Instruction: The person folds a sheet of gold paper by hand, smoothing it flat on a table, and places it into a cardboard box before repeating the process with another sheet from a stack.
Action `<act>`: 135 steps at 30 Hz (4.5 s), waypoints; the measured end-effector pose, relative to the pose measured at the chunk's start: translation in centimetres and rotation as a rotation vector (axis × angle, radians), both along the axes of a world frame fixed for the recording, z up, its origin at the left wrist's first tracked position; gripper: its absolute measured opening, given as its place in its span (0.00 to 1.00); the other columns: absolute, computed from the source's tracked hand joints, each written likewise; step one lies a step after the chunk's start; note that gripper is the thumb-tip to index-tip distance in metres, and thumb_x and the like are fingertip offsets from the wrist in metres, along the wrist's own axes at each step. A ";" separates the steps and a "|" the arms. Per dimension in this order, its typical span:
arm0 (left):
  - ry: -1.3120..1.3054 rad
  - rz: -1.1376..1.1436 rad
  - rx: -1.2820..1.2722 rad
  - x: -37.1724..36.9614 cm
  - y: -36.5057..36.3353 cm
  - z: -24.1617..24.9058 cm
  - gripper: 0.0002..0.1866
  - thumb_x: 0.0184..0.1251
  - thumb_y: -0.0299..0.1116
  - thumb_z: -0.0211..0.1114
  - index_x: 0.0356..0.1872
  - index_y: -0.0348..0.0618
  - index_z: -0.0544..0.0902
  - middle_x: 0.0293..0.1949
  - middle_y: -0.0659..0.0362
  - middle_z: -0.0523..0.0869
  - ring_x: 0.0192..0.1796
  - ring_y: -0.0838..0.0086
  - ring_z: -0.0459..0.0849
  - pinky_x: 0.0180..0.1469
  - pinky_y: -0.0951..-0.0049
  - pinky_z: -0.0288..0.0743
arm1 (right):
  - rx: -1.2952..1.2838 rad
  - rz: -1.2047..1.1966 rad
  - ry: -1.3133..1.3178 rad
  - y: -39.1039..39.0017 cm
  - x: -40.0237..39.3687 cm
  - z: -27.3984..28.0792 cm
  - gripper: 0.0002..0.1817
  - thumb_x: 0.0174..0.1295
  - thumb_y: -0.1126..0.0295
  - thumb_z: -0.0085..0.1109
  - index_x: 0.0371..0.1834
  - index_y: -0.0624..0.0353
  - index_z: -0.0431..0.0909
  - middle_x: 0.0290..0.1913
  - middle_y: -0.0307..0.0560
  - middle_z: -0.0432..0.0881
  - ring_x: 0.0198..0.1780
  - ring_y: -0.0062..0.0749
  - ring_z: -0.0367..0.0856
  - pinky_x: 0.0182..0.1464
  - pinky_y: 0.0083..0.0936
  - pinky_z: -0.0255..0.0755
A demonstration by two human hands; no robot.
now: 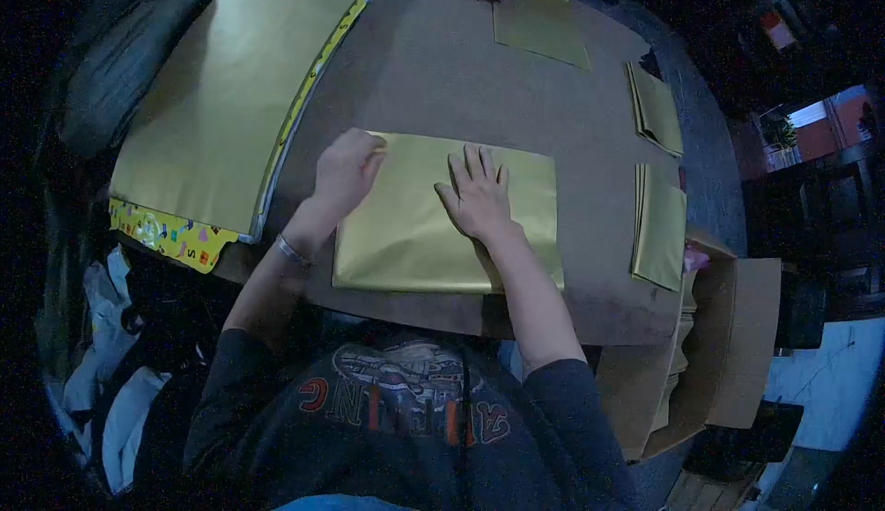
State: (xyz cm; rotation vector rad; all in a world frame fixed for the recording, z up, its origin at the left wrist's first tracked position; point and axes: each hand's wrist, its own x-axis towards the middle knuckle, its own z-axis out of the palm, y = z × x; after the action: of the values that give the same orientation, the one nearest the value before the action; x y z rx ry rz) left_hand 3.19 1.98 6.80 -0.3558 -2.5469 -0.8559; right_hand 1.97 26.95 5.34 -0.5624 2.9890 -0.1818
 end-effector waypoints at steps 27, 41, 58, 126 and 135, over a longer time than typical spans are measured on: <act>-0.256 -0.113 -0.543 0.2 -1.9 -1.1 0.41 0.68 0.62 0.54 0.72 0.43 0.63 0.76 0.48 0.55 0.79 0.57 0.51 0.73 0.40 0.51 | 0.045 -0.033 0.001 3.3 -0.9 0.6 0.41 0.70 0.38 0.37 0.77 0.56 0.53 0.80 0.52 0.45 0.81 0.43 0.37 0.77 0.56 0.37; -0.295 -0.071 -0.571 -1.0 1.1 -0.6 0.37 0.65 0.58 0.60 0.69 0.45 0.67 0.74 0.51 0.61 0.78 0.58 0.54 0.70 0.30 0.49 | 0.109 -0.137 0.018 7.8 -2.0 0.6 0.41 0.71 0.39 0.34 0.79 0.55 0.48 0.81 0.52 0.43 0.81 0.43 0.37 0.77 0.55 0.36; -0.202 -0.114 -0.373 -2.7 8.8 -1.3 0.44 0.51 0.69 0.66 0.64 0.49 0.75 0.70 0.53 0.67 0.74 0.57 0.59 0.72 0.36 0.49 | -0.210 -0.308 0.001 14.5 3.3 1.8 0.37 0.70 0.49 0.49 0.76 0.56 0.53 0.75 0.57 0.58 0.78 0.52 0.51 0.76 0.53 0.44; -0.427 -0.089 -0.404 -4.8 10.0 1.6 0.40 0.44 0.62 0.75 0.57 0.49 0.80 0.58 0.58 0.75 0.65 0.62 0.69 0.63 0.52 0.64 | -0.450 -0.656 -0.063 14.8 6.9 1.7 0.18 0.70 0.56 0.50 0.42 0.63 0.75 0.42 0.62 0.81 0.46 0.60 0.79 0.45 0.45 0.72; -0.294 -0.103 -0.320 -4.3 9.7 0.1 0.40 0.45 0.61 0.75 0.58 0.49 0.79 0.60 0.58 0.74 0.66 0.63 0.68 0.63 0.53 0.62 | -0.440 -0.664 -0.078 15.4 6.6 1.0 0.18 0.70 0.56 0.50 0.41 0.64 0.76 0.41 0.62 0.81 0.47 0.61 0.78 0.46 0.46 0.72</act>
State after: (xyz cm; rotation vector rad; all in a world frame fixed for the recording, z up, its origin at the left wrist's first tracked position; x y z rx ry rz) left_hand -1.14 11.69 6.90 -0.4935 -2.9707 -0.5668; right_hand 8.54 42.34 6.32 0.4314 2.9358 -0.8895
